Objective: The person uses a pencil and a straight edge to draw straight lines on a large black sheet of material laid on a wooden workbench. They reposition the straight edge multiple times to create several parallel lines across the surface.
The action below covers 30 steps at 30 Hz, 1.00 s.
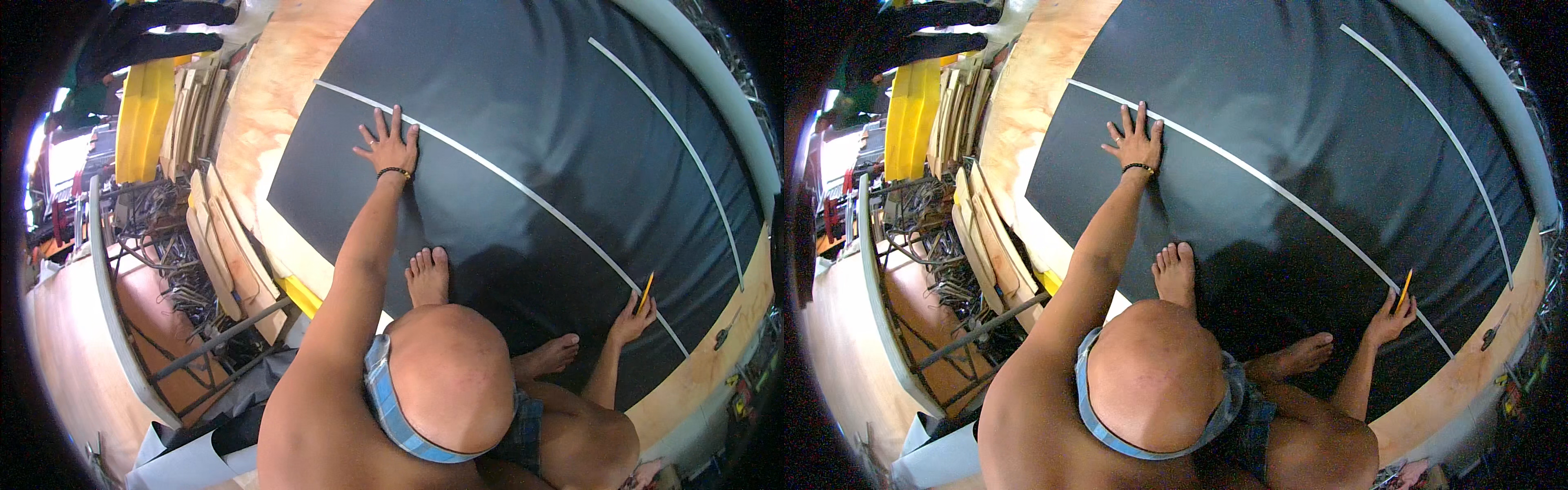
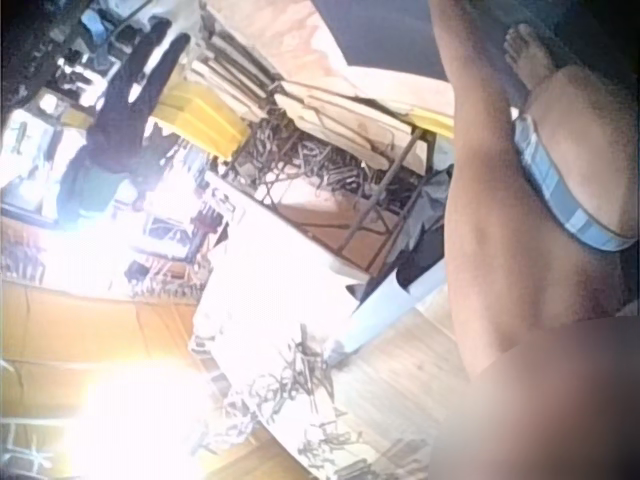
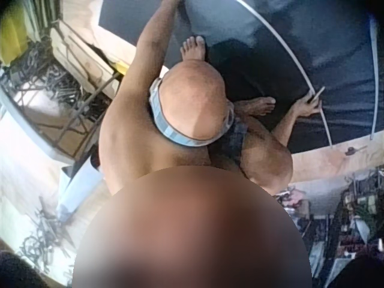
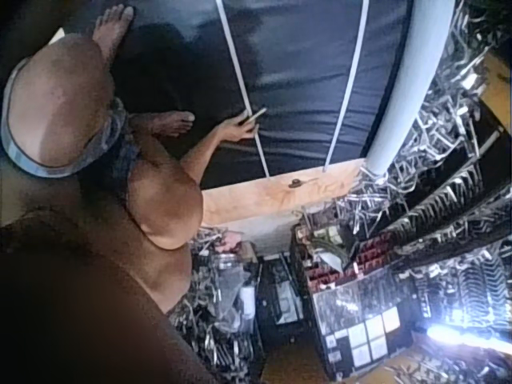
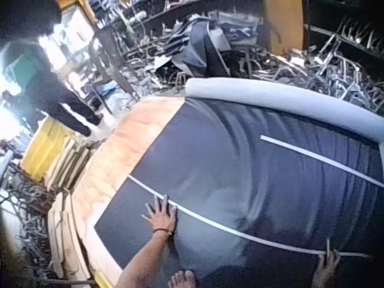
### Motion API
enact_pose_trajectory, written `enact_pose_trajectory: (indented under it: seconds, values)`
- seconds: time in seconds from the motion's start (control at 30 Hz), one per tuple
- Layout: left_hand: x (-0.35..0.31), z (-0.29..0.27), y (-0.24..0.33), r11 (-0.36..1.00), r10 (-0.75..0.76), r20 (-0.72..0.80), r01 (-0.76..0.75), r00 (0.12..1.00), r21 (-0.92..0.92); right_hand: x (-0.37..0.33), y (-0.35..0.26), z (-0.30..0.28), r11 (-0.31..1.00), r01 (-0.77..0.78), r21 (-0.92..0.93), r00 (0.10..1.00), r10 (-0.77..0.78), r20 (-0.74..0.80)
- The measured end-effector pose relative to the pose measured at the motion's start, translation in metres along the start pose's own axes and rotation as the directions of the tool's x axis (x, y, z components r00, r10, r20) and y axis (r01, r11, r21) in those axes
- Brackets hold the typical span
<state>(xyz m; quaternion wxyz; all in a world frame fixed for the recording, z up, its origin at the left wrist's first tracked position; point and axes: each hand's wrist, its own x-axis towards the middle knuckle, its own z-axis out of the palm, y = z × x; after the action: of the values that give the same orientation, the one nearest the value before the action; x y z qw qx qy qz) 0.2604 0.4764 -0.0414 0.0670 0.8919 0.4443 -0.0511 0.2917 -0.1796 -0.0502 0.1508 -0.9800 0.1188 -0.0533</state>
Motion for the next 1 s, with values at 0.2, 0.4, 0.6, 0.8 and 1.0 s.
enact_pose_trajectory:
  seconds: [0.2, 0.4, 0.6, 0.8, 1.0]
  values:
    - [0.000, -0.004, -0.005, 0.999, 0.038, 0.072, -0.037, 0.997, -0.021, 0.000, -0.001, 0.000, 1.000, -0.026, 0.002, 1.000, 0.026, 0.004]
    - [0.004, -0.011, -0.012, 0.996, 0.073, 0.156, -0.064, 0.985, -0.060, 0.000, -0.002, -0.002, 1.000, -0.001, 0.013, 1.000, 0.001, -0.006]
    - [0.006, -0.012, -0.013, 0.995, 0.063, 0.182, -0.046, 0.981, -0.093, -0.004, 0.000, 0.003, 1.000, -0.024, -0.001, 1.000, 0.024, 0.001]
    - [0.003, -0.009, -0.013, 0.994, 0.049, 0.162, -0.033, 0.986, -0.100, -0.003, 0.003, 0.006, 0.999, 0.031, -0.021, 0.997, -0.032, -0.068]
    - [0.004, -0.009, -0.009, 0.994, 0.035, 0.144, -0.020, 0.989, -0.108, 0.001, 0.002, 0.002, 0.998, 0.056, -0.022, 0.997, -0.057, -0.052]
